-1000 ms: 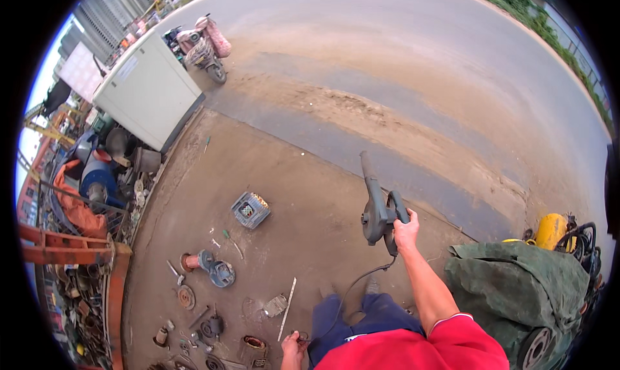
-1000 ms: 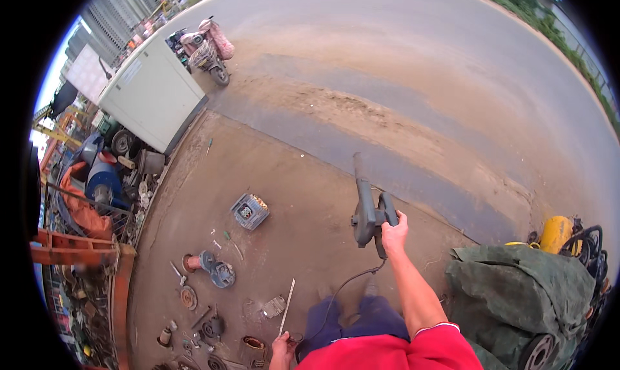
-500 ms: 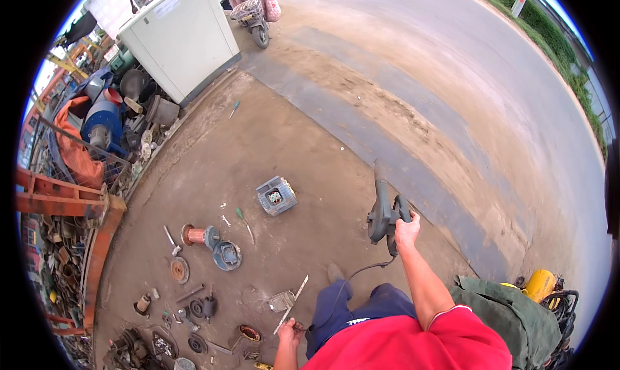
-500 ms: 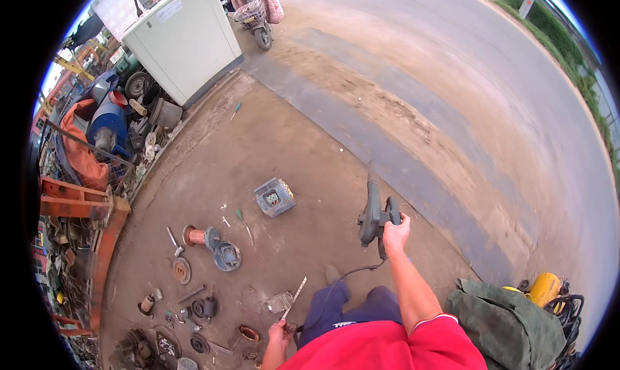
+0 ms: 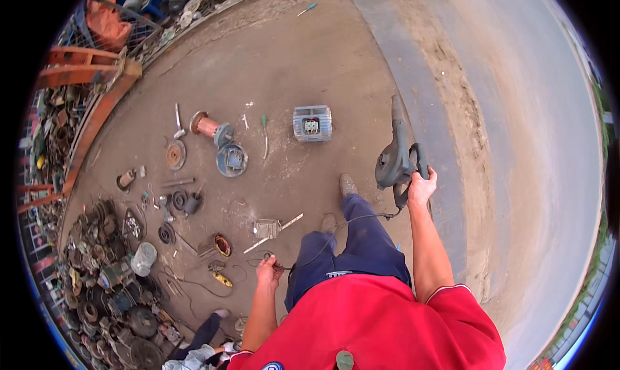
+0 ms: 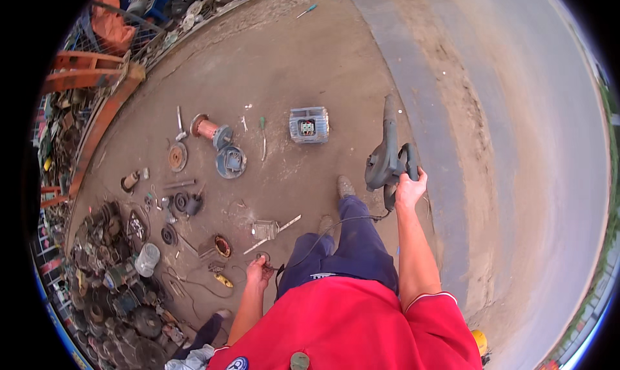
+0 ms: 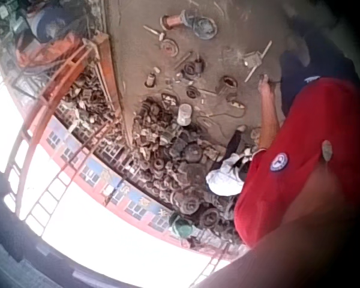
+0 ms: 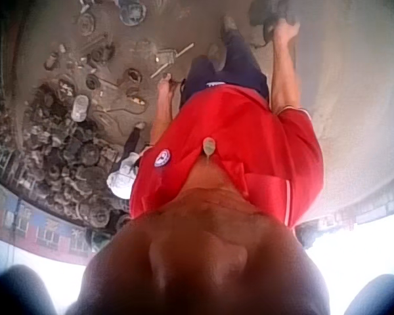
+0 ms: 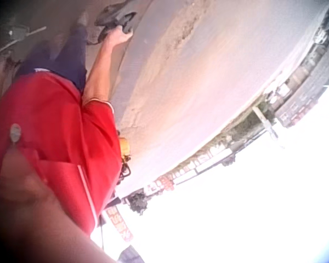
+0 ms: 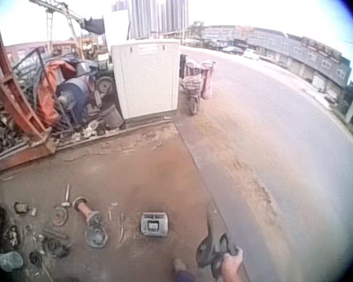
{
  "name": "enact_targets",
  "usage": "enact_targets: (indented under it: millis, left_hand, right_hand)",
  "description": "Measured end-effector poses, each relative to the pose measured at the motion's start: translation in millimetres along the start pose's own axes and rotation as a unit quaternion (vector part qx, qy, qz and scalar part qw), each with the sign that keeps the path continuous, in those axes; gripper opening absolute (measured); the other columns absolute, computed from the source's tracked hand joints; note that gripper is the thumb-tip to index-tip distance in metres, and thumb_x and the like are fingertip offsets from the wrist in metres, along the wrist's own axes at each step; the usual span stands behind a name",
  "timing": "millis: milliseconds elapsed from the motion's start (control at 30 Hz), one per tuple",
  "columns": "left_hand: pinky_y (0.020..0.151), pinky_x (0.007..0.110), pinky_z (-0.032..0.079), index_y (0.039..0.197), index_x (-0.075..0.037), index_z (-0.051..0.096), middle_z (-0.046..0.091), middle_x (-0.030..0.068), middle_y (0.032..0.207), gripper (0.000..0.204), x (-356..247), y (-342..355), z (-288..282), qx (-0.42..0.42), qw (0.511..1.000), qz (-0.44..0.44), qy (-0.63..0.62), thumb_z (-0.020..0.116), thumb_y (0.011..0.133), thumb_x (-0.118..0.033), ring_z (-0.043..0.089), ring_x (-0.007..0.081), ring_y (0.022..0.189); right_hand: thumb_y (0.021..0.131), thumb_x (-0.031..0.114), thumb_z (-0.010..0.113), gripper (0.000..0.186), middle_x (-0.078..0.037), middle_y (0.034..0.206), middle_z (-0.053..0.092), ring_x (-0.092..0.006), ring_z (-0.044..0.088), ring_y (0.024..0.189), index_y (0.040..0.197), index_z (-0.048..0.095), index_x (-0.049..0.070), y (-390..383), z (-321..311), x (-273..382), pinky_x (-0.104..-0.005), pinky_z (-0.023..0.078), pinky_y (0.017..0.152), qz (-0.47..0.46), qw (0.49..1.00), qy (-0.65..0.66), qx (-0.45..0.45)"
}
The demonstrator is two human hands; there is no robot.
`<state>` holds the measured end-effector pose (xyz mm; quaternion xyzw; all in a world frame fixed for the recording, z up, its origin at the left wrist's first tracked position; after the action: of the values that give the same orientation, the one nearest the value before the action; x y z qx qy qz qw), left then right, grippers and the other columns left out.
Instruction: The person works on an electric motor in an outdoor workshop, using a multimeter to test the windings and a heat gun to apply heat to the motor housing. They handle the motor casing and internal components while another person works nearby.
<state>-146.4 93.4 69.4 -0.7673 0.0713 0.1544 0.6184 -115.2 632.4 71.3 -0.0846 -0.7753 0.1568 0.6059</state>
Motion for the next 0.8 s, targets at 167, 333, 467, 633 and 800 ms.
enact_targets:
  millis: [167,333,467,633,800]
  left_hand:
    - [0.063,0.036,0.052,0.094,-0.013,0.056,0.062,0.0022,0.077,0.013,16.4,-19.8,1.2,-0.041,0.996,-0.007,-0.083,0.067,0.096,-0.019,0.062,0.0174,0.067]
    - [0.071,0.036,0.051,0.093,-0.014,0.055,0.061,0.001,0.077,0.013,17.7,-38.1,9.8,-0.047,0.992,0.001,-0.119,0.065,0.098,-0.021,0.061,0.017,0.072]
    - [0.067,0.035,0.051,0.093,-0.013,0.054,0.059,0.0023,0.076,0.014,29.3,-35.2,-15.9,-0.069,0.988,0.026,-0.134,0.064,0.098,-0.019,0.06,0.0175,0.07]
    - [0.056,0.031,0.05,0.093,-0.007,0.053,0.058,0.0053,0.073,0.014,68.7,-4.2,-118.6,-0.079,0.978,0.064,-0.183,0.063,0.099,-0.016,0.057,0.0172,0.061]
    - [0.054,0.031,0.049,0.092,-0.007,0.051,0.058,0.0056,0.072,0.015,74.4,9.7,-208.4,-0.135,0.975,0.036,-0.175,0.061,0.1,-0.015,0.055,0.0167,0.057]
  right_hand:
    - [0.086,-0.001,0.066,0.048,-0.009,0.09,0.061,-0.0125,0.055,0.06,0.13,0.047,-0.003,6.6,73.4,8.4,-0.0284,0.045,0.05,-0.006,0.996,-0.035,0.081]
    - [0.086,-0.002,0.066,0.047,-0.009,0.095,0.064,-0.0123,0.057,0.062,0.13,0.049,-0.003,3.1,108.9,19.0,-0.0276,0.047,0.052,-0.028,0.989,-0.026,0.143]
    - [0.086,-0.004,0.066,0.047,-0.009,0.099,0.066,-0.0122,0.06,0.07,0.13,0.048,-0.003,-36.0,104.7,11.7,-0.0267,0.048,0.058,-0.033,0.977,-0.071,0.201]
    - [0.087,-0.005,0.062,0.048,-0.012,0.111,0.062,-0.017,0.061,0.103,0.132,0.045,-0.005,-138.5,33.4,-44.3,-0.0306,0.049,0.091,-0.055,0.949,-0.11,0.29]
    - [0.084,-0.002,0.063,0.053,-0.011,0.103,0.063,-0.0156,0.062,0.09,0.134,0.046,-0.006,-259.5,-40.5,-106.3,-0.0294,0.052,0.082,0.062,0.927,-0.213,0.301]
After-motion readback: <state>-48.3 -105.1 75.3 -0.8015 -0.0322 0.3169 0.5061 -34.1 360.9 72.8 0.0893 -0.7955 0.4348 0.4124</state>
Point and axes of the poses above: each hand's wrist, its own y-axis towards the middle knuckle, its own z-axis out of the palm, x = y × z, the point moved 1 cm from there along y, towards the middle knuckle
